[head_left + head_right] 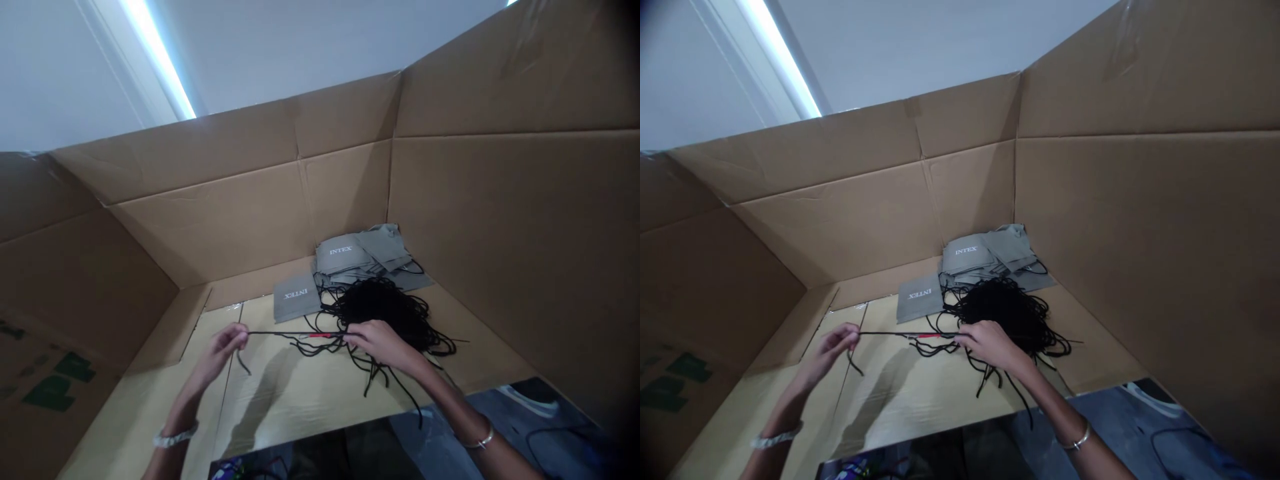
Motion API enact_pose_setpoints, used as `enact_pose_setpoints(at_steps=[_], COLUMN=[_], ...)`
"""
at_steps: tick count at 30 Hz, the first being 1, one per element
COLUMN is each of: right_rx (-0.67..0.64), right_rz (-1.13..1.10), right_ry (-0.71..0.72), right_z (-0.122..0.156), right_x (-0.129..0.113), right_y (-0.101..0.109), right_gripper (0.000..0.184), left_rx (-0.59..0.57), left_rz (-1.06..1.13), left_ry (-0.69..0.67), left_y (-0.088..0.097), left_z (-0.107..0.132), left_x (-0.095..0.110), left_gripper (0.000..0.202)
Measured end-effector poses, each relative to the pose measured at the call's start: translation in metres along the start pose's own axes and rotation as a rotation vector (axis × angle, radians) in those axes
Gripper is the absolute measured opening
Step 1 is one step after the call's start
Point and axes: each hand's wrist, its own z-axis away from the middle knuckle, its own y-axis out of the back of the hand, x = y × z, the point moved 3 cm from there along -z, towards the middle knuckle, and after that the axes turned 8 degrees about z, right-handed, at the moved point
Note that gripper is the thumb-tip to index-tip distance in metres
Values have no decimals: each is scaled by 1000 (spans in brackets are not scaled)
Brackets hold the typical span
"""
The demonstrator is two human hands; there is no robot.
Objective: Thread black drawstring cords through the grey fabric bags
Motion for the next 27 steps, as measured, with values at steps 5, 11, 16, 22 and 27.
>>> enact_pose_setpoints(at_steps=[5,11,16,22,27], right_rx=[2,43,83,182,139], right_rz=[60,77,57,-14,-108], right_ry=[-19,-33,-68,-78,108], right_z=[0,-3,-19,-46,-60], right_x=[13,18,17,-19,-87], right_y=[18,37,35,35,42], right_gripper=[33,33,32,34,43], left_rx=[344,683,649,290,-10], left_rz=[-193,-312,-186,-35,1], left_ry=[79,164,128,19,-7], left_y=[89,147,134,73,20], left_z=[21,50,44,23,12], left_x=[-25,-45,-40,11,61], left_gripper=[58,50,58,50,35])
